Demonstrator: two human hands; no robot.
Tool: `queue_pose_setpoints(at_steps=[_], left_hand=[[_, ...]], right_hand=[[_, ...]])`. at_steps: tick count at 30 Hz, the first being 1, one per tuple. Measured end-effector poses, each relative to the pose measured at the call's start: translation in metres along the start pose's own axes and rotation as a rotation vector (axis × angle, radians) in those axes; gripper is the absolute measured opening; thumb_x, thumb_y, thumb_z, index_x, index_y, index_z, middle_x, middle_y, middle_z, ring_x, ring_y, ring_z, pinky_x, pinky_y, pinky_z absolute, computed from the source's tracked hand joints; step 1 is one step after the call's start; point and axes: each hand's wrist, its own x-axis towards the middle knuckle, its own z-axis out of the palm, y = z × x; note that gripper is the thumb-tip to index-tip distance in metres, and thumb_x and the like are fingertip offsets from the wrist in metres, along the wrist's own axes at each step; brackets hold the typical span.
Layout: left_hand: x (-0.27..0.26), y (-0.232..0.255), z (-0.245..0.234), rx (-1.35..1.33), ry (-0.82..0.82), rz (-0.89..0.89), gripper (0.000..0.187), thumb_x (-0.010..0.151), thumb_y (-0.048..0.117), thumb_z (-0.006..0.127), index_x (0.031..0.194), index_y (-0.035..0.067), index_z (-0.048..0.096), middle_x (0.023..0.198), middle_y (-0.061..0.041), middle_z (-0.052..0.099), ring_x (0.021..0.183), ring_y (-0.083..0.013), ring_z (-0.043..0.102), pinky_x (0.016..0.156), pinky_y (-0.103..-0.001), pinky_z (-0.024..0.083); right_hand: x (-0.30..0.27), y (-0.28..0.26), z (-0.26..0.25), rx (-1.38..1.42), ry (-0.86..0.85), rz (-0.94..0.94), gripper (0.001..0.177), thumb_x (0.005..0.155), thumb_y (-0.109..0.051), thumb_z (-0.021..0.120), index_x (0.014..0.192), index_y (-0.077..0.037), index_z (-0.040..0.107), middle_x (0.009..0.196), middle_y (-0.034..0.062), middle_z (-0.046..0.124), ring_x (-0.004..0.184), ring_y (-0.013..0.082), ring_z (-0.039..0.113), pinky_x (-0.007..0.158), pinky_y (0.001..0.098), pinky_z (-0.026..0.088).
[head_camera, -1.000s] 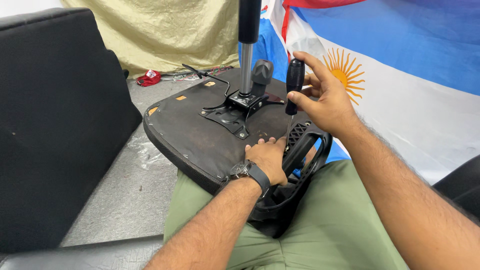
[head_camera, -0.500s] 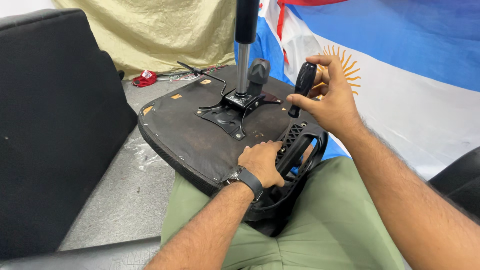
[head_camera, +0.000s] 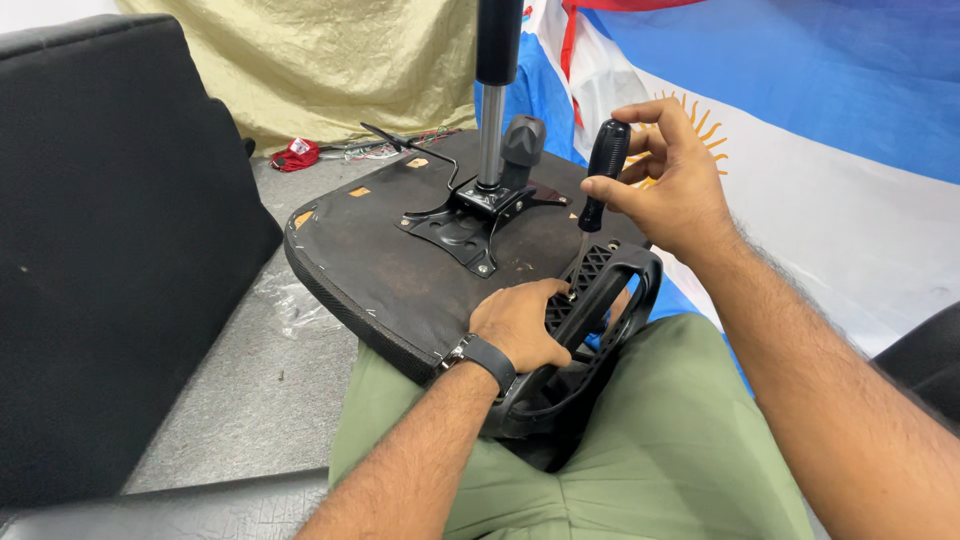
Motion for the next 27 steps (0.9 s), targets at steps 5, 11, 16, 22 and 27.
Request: queue_pose_setpoints(at_steps=[5, 11, 16, 22, 27], left_hand=[[0.003, -0.006, 0.005, 0.016, 0.079, 0.138, 0.084, 0.053, 0.027, 0.091, 0.132, 0.019, 0.064, 0.125, -0.005, 0.068, 0.118, -0.026, 0.064, 0.101, -0.041, 0.05], [0.01, -0.005, 0.004, 0.05, 0.032, 0.098, 0.089, 0.053, 0.026, 0.092, 0.135, 0.018, 0.06, 0.125, -0.005, 0.065, 0.12, -0.0254, 0.061, 0.104, -0.041, 0.048], [0.01, -0.004, 0.002, 0.029, 0.029, 0.085, 0.088, 0.052, 0.025, 0.093, 0.132, 0.016, 0.06, 0.127, -0.004, 0.065, 0.12, -0.0253, 0.062, 0.104, -0.04, 0.05], [0.008, -0.006, 0.002, 0.031, 0.047, 0.102, 0.084, 0.052, 0.025, 0.093, 0.129, 0.015, 0.062, 0.125, -0.005, 0.065, 0.119, -0.0267, 0.063, 0.103, -0.04, 0.05], [0.008, -0.006, 0.002, 0.054, 0.046, 0.118, 0.089, 0.051, 0.026, 0.094, 0.133, 0.016, 0.06, 0.124, -0.007, 0.064, 0.119, -0.0279, 0.061, 0.104, -0.041, 0.048]], right_hand=[[-0.001, 0.004, -0.003, 0.017, 0.031, -0.059, 0.057, 0.083, -0.002, 0.082, 0.129, -0.008, 0.049, 0.108, 0.0059, 0.066, 0.093, 0.0135, 0.068, 0.079, 0.0317, 0.062], [0.006, 0.021, -0.009, 0.056, 0.055, -0.084, 0.047, 0.087, -0.008, 0.085, 0.12, -0.008, 0.051, 0.102, 0.0028, 0.067, 0.09, 0.0076, 0.067, 0.075, 0.0254, 0.06], [0.014, 0.027, -0.011, -0.1, 0.127, -0.218, 0.053, 0.082, -0.009, 0.095, 0.107, -0.005, 0.048, 0.1, 0.0048, 0.064, 0.084, 0.006, 0.063, 0.073, 0.0238, 0.057], [0.006, 0.019, -0.015, 0.144, 0.064, -0.011, 0.046, 0.084, -0.005, 0.083, 0.113, -0.008, 0.048, 0.104, 0.0032, 0.067, 0.089, 0.0098, 0.071, 0.07, 0.0297, 0.064], [0.005, 0.019, -0.012, 0.125, 0.037, -0.043, 0.046, 0.086, -0.004, 0.082, 0.115, -0.007, 0.047, 0.102, 0.0073, 0.067, 0.09, 0.0112, 0.071, 0.071, 0.0296, 0.065]])
